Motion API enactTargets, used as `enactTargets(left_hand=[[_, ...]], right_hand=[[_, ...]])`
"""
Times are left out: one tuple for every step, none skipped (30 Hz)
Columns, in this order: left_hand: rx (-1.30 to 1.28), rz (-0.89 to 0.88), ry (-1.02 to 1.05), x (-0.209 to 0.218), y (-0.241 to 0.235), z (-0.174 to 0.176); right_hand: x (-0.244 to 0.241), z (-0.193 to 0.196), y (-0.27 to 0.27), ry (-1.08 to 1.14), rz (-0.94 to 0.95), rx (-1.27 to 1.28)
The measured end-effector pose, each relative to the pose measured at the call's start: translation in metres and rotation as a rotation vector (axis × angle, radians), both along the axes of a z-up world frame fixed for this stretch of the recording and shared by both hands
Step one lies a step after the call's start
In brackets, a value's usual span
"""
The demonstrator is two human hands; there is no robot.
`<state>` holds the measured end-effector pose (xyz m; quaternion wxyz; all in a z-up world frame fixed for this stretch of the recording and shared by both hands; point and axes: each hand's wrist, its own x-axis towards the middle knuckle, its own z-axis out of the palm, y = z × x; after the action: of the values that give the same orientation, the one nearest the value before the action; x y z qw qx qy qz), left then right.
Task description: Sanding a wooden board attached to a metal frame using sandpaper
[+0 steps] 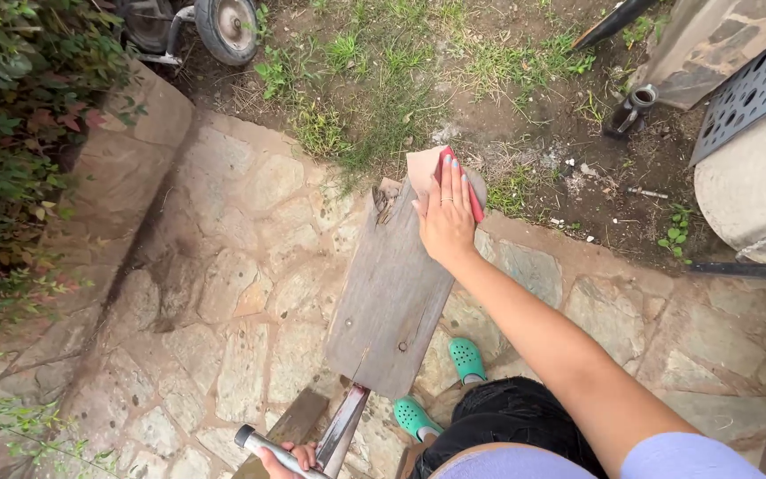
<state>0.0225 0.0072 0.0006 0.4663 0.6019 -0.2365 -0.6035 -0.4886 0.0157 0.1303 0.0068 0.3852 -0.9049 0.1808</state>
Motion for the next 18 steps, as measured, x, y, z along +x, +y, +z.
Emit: enactTargets(left_hand=[[0.011,-0.001,-0.003,-0.003,0.002,0.003],[0.018,-0.004,-0.008,-0.004,0.0,0.006],[0.012,-0.002,-0.01,-0.002,-0.003,0.006],[0.009,0.004,0.025,-0.003,-0.002,0.004],[0.006,0.01,0.06,-0.004,-0.001,0.002],[0.005,0.016,0.064,-0.008,-0.002,0.007],[0.043,0.047,0.055,-0.013,-0.002,0.011],[0.097,0.073,0.037,-0.013,0.007,0.015],[0.112,0.075,0.033,-0.008,0.007,0.015],[0.114,0.019,0.011,-0.003,0.003,0.016],[0.117,-0.038,-0.009,0.001,-0.002,0.018],[0.114,-0.04,-0.015,0.003,0.0,0.016],[0.107,-0.029,0.008,0.005,0.001,0.015],[0.101,-0.013,0.037,0.005,0.006,0.012],[0.102,-0.012,0.035,0.006,0.005,0.012],[0.071,-0.038,0.057,0.007,0.005,0.012],[0.041,-0.063,0.08,0.008,0.004,0.012],[0.047,-0.059,0.077,0.006,0.004,0.018]], right_hand=[[0.001,-0.004,0.002,0.069,0.007,-0.054],[0.004,-0.008,0.001,0.136,0.012,-0.111],[0.032,-0.021,0.012,0.135,0.013,-0.117],[0.059,-0.033,0.025,0.156,0.113,-0.055],[0.086,-0.047,0.039,0.177,0.213,0.007],[0.068,-0.037,0.028,0.181,0.22,0.006],[0.05,-0.028,0.018,0.175,0.172,0.002],[0.036,-0.021,0.017,0.16,0.12,0.014],[0.016,-0.017,0.004,0.155,0.122,0.029],[-0.003,-0.014,-0.012,0.096,0.066,-0.012],[-0.024,-0.01,-0.028,0.037,0.009,-0.054],[0.003,-0.001,-0.014,0.031,0.006,-0.056],[0.03,0.008,-0.001,-0.028,0.065,-0.059],[0.056,0.018,0.014,-0.083,0.128,-0.059],[0.066,-0.006,0.023,-0.085,0.129,-0.059],[0.076,-0.03,0.032,0.036,0.244,0.052],[0.086,-0.055,0.041,0.159,0.359,0.161],[0.06,-0.026,0.024,0.154,0.363,0.166]])
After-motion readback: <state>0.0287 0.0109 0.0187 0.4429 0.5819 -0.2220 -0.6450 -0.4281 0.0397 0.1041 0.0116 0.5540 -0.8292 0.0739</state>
